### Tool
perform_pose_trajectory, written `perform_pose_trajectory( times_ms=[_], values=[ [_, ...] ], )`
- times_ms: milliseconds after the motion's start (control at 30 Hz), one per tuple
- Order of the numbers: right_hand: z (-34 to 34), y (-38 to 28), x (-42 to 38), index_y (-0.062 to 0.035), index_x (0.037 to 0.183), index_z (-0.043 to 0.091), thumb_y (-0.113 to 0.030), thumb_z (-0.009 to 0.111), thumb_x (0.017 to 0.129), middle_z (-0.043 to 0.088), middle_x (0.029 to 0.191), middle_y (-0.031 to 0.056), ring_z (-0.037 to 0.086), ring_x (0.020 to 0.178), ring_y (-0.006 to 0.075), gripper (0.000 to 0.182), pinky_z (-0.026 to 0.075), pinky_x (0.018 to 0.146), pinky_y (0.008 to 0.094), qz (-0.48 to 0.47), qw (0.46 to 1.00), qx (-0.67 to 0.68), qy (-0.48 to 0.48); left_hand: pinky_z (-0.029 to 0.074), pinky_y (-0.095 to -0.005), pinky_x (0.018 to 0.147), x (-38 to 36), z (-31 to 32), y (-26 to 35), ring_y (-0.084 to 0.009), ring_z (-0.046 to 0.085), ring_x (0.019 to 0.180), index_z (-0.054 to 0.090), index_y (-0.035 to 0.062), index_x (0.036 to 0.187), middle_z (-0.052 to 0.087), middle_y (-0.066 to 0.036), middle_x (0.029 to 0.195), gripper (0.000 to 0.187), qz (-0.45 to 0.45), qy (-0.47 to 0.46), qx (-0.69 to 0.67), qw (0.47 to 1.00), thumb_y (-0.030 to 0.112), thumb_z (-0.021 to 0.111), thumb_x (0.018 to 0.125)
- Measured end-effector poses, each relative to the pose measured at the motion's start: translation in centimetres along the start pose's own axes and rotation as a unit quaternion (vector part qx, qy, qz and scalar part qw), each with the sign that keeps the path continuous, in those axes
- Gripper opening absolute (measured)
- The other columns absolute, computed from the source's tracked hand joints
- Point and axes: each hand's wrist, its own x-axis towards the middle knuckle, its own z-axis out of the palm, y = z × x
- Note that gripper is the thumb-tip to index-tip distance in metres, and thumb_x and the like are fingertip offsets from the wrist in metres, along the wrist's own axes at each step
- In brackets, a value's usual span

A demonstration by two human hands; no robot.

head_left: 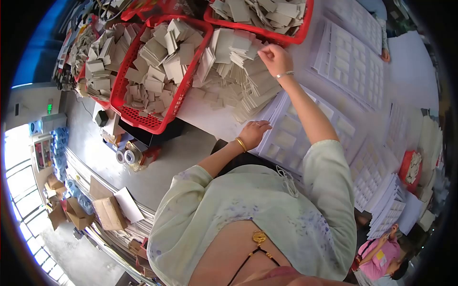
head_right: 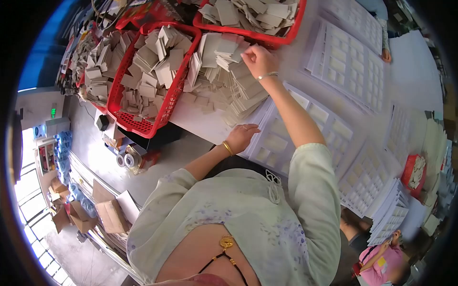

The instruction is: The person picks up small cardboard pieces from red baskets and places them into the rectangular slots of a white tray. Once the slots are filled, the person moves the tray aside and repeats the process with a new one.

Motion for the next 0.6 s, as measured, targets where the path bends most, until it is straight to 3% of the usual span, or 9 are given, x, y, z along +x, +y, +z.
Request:
perform_pose_trajectory(
  times_ms=[33, 133, 233, 333, 433, 533, 600],
  values=[
    [0.9, -1.0, 0.9, -0.0091, 0.086, 0.060, -0.042, 0.068, 0.077, 0.065, 0.087, 0.0036, 0.064, 0.074, 0.0209, 0.035, 0.046, 0.072, 0.0394, -0.012, 0.999, 0.021, 0.020, 0.042, -0.0414, 0.091, -0.3, -0.7, -0.2, -0.0285, 0.055, 0.106, 0.057, 0.0116, 0.111, 0.055, -0.009, 0.121, 0.039, -0.009, 0.009, -0.003, 1.000, -0.001, 0.050, 0.075],
    [2.5, -4.7, 3.1, -0.0105, 0.103, 0.058, -0.054, 0.066, 0.072, 0.061, 0.110, 0.0069, 0.063, 0.090, 0.0253, 0.054, 0.043, 0.083, 0.0439, 0.013, 0.982, -0.190, -0.014, 0.042, -0.0423, 0.090, -1.2, -1.8, -1.5, -0.0297, 0.056, 0.103, 0.055, 0.0117, 0.111, 0.054, -0.010, 0.121, 0.040, -0.043, 0.011, -0.030, 0.999, -0.001, 0.051, 0.074],
    [4.8, -6.3, 5.1, -0.0132, 0.103, 0.058, -0.059, 0.066, 0.069, 0.055, 0.119, 0.0090, 0.062, 0.094, 0.0276, 0.057, 0.047, 0.079, 0.0459, 0.051, 0.946, -0.303, -0.099, 0.043, -0.0432, 0.087, -1.9, -3.0, -2.4, -0.0302, 0.056, 0.100, 0.055, 0.0117, 0.111, 0.053, -0.010, 0.121, 0.040, -0.028, 0.044, -0.017, 0.998, -0.002, 0.050, 0.073],
    [5.7, -6.3, 5.4, -0.0141, 0.096, 0.062, -0.054, 0.067, 0.070, 0.061, 0.107, 0.0058, 0.062, 0.093, 0.0270, 0.048, 0.048, 0.078, 0.0428, 0.044, 0.942, -0.319, -0.097, 0.044, -0.0434, 0.085, -2.7, -4.3, -3.0, -0.0294, 0.057, 0.100, 0.055, 0.0117, 0.111, 0.053, -0.010, 0.121, 0.041, -0.046, 0.044, -0.035, 0.997, -0.002, 0.051, 0.073],
    [4.6, -5.6, 5.9, -0.0147, 0.085, 0.065, -0.046, 0.066, 0.073, 0.063, 0.092, 0.0018, 0.062, 0.091, 0.0254, 0.033, 0.049, 0.074, 0.0389, 0.076, 0.967, -0.187, -0.157, 0.044, -0.0432, 0.085, -3.1, -4.7, -3.8, -0.0291, 0.057, 0.100, 0.054, 0.0118, 0.111, 0.053, -0.010, 0.121, 0.042, -0.041, 0.054, -0.036, 0.997, -0.003, 0.051, 0.072],
    [2.9, -5.3, 4.8, -0.0187, 0.082, 0.069, -0.037, 0.066, 0.074, 0.063, 0.084, 0.0001, 0.061, 0.088, 0.0241, 0.020, 0.048, 0.071, 0.0398, -0.037, 0.955, -0.295, -0.005, 0.044, -0.0433, 0.085, -2.9, -5.0, -3.7, -0.0292, 0.057, 0.100, 0.054, 0.0118, 0.112, 0.053, -0.009, 0.121, 0.042, -0.024, 0.049, -0.041, 0.998, -0.002, 0.051, 0.073],
    [-0.4, -4.7, 3.9, -0.0180, 0.081, 0.068, -0.029, 0.067, 0.074, 0.060, 0.077, 0.0002, 0.060, 0.078, 0.0242, 0.013, 0.047, 0.065, 0.0408, -0.181, 0.934, -0.278, 0.135, 0.044, -0.0432, 0.084, -2.5, -4.7, -3.4, -0.0296, 0.057, 0.100, 0.054, 0.0118, 0.112, 0.053, -0.009, 0.121, 0.041, -0.018, 0.033, -0.047, 0.998, -0.002, 0.052, 0.073]
  ],
)
